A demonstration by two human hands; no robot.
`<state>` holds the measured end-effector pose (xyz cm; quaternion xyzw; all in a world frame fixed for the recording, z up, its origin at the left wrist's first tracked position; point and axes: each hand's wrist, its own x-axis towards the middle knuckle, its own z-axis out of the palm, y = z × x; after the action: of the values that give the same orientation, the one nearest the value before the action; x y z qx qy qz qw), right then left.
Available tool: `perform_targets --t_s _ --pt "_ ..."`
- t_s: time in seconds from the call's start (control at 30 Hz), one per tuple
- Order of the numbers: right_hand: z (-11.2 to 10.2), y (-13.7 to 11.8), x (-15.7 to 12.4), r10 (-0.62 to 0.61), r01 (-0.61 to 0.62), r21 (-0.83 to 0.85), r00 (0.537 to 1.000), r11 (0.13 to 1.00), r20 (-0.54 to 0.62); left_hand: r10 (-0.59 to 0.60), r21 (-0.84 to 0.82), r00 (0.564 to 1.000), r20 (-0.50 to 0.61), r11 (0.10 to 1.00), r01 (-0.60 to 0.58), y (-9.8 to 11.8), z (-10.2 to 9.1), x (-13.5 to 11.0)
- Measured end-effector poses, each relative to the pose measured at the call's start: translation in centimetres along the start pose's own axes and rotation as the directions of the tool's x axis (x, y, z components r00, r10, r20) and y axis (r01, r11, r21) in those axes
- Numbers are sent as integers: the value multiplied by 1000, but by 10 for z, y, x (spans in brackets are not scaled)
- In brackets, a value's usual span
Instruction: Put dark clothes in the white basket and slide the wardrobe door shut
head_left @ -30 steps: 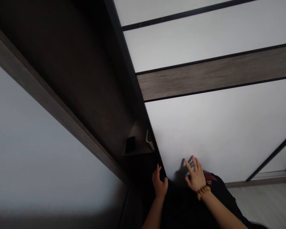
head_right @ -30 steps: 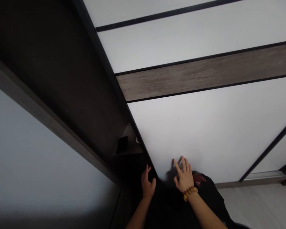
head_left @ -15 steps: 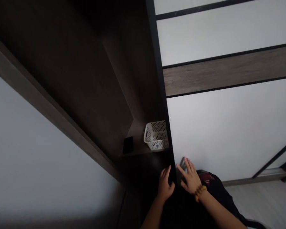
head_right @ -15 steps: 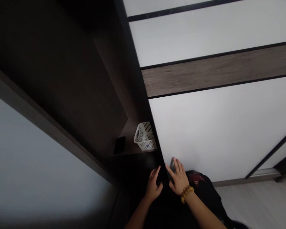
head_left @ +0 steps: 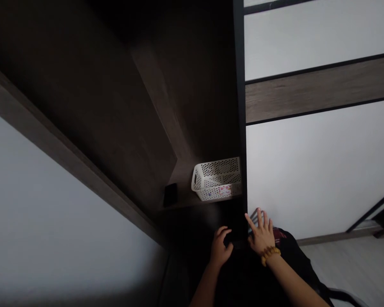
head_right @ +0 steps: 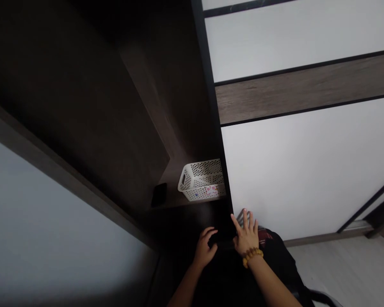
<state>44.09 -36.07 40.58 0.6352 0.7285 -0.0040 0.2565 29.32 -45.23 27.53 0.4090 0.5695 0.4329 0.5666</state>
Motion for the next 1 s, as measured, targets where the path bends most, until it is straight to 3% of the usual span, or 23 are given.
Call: perform_targets --t_s 0.4,0.6,0.83,1.0 --pt "2 -15 -1 180 -165 -132 976 978 119 -51 0 998 45 999 51 -14 -20 3" --pt "2 -26 5 274 -269 -62 957 961 92 -62 -6 996 66 998 62 -19 -29 6" --pt "3 -24 22 374 -372 -42 913 927 161 -64 -7 995 77 998 65 -25 -33 14" --pt "7 -16 32 417 -438 118 894 891 165 -82 -19 991 104 996 85 -26 -37 19"
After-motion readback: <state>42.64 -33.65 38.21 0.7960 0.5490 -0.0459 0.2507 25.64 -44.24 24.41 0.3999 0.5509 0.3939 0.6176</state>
